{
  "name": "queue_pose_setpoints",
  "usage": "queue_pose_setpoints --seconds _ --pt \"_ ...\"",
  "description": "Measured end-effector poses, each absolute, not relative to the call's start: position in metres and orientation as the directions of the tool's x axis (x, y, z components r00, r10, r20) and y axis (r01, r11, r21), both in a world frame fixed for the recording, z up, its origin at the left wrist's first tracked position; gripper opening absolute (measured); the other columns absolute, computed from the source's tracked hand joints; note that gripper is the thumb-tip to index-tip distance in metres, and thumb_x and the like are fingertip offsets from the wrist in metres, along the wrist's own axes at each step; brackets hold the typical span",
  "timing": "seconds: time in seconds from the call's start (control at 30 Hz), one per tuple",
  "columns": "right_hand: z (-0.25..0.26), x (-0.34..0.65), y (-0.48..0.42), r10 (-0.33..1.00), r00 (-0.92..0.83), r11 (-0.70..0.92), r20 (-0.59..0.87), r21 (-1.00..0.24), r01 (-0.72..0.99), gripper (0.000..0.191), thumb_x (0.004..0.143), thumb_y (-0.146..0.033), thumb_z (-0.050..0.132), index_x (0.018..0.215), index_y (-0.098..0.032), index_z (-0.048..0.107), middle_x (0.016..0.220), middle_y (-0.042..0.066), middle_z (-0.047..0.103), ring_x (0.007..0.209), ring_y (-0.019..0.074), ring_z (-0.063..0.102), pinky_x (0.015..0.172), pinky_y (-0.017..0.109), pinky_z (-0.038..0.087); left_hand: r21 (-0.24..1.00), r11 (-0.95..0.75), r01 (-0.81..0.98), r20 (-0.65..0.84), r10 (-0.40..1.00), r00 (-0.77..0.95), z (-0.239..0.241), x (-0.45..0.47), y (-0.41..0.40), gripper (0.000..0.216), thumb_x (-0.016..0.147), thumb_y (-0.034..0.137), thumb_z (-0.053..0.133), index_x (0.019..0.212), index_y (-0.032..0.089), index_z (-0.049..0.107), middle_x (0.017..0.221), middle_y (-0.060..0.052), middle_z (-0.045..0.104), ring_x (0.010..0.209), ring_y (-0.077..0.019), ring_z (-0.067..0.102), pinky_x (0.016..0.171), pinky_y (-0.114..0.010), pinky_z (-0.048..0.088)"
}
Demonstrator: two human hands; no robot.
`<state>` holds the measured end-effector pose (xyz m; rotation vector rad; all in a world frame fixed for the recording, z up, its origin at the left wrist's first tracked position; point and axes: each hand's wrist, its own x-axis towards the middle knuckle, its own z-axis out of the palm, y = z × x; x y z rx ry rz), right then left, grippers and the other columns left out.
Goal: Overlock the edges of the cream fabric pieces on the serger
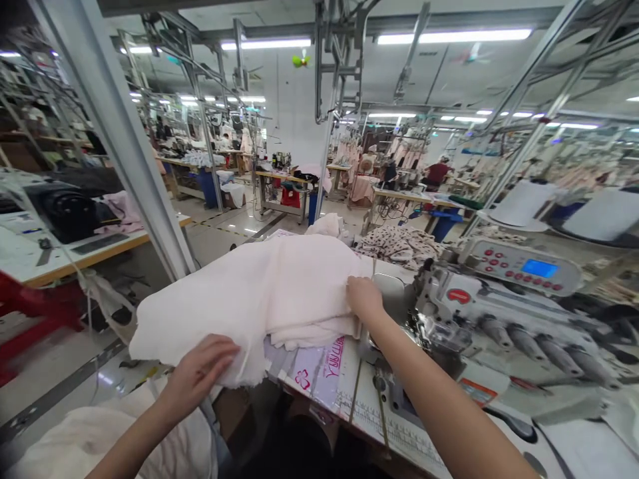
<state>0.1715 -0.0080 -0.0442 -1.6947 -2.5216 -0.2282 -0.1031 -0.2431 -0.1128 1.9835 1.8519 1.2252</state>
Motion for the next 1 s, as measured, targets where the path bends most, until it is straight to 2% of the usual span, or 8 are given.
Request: queue_pose_setpoints --seconds 0.1,0.2,0.37,0.5,0.63,0.8,0.9,1.0 --pt "-0.043 0.174 -0.005 0.915 -0.352 0.351 0.197 0.038 0.935 0.025 0.089 -0.025 0.037 0.090 -0.013 0.059 0.090 0.014 0.065 0.084 0.0223 0.059 0.060 0.027 0.032 0.759 0.154 0.632 0.463 0.554 -0.691 -0.125 -0.154 -0.245 0.034 0.076 0.042 0.051 0.095 0.016 0.060 0.103 -0.012 0.058 0.110 -0.0269 0.047 0.099 -0.042 0.035" --pt "-0.043 0.176 -0.001 0.904 -0.336 0.358 0.264 -0.035 0.933 0.025 0.089 -0.026 0.035 0.084 -0.014 0.057 0.088 0.012 0.063 0.079 0.0197 0.057 0.058 0.027 0.029 0.867 0.378 0.325 0.214 0.306 -0.928 -0.139 -0.204 -0.253 0.034 0.061 0.040 0.060 0.083 0.014 0.058 0.091 -0.013 0.060 0.099 -0.0334 0.051 0.092 -0.048 0.036" --pt "-0.043 0.179 0.002 0.872 -0.301 0.413 0.387 -0.247 0.877 0.019 0.083 -0.027 0.040 0.074 -0.017 0.053 0.075 0.008 0.059 0.067 0.0174 0.049 0.056 0.027 0.026 0.926 0.351 0.139 0.014 0.337 -0.941 -0.147 -0.233 -0.265 0.023 0.048 0.035 0.066 0.060 0.018 0.056 0.057 -0.002 0.054 0.062 -0.0217 0.051 0.064 -0.034 0.042" --pt "-0.043 0.180 0.000 0.875 -0.266 0.413 0.405 -0.336 0.846 0.015 0.080 -0.028 0.041 0.071 -0.018 0.049 0.067 0.005 0.053 0.062 0.0169 0.044 0.055 0.027 0.024 0.983 0.180 -0.029 -0.094 0.366 -0.926 -0.132 -0.229 -0.269 0.028 0.049 0.039 0.063 0.064 0.018 0.051 0.053 0.002 0.050 0.049 -0.0138 0.045 0.049 -0.026 0.037" --pt "-0.045 0.182 0.001 0.855 -0.273 0.464 0.441 -0.412 0.784 0.014 0.076 -0.029 0.043 0.066 -0.019 0.044 0.063 0.003 0.048 0.060 0.0164 0.040 0.055 0.027 0.023 0.991 -0.001 -0.133 -0.116 0.482 -0.868 -0.103 -0.224 -0.266 0.028 0.047 0.035 0.063 0.063 0.017 0.048 0.057 0.001 0.052 0.049 -0.0121 0.047 0.047 -0.024 0.040" --pt "-0.039 0.175 0.003 0.868 -0.226 0.483 0.443 -0.642 0.596 0.017 0.073 -0.034 0.046 0.066 -0.019 0.045 0.056 0.000 0.043 0.056 0.0156 0.038 0.055 0.027 0.024 0.976 -0.216 -0.031 0.094 0.545 -0.833 -0.062 -0.208 -0.227 0.026 0.052 0.032 0.066 0.070 0.018 0.053 0.065 0.001 0.053 0.057 -0.0113 0.050 0.054 -0.023 0.044" --pt "-0.028 0.157 -0.007 0.851 -0.239 0.517 0.468 -0.670 0.532 0.018 0.074 -0.036 0.045 0.066 -0.019 0.046 0.058 -0.001 0.043 0.058 0.0152 0.040 0.056 0.027 0.028 0.938 -0.310 0.153 0.305 0.534 -0.789 -0.035 -0.174 -0.180 0.030 0.056 0.029 0.070 0.082 0.019 0.060 0.077 0.001 0.057 0.071 -0.0126 0.053 0.065 -0.022 0.044" --pt "-0.021 0.131 -0.033 0.829 -0.276 0.559 0.487 -0.694 0.454 0.021 0.077 -0.039 0.044 0.071 -0.019 0.049 0.061 -0.002 0.046 0.061 0.0141 0.043 0.057 0.025 0.032 0.860 -0.394 0.324 0.510 0.636 -0.579 -0.017 -0.112 -0.135 0.032 0.060 0.025 0.069 0.091 0.019 0.063 0.092 -0.002 0.061 0.088 -0.0170 0.054 0.080 -0.027 0.043"
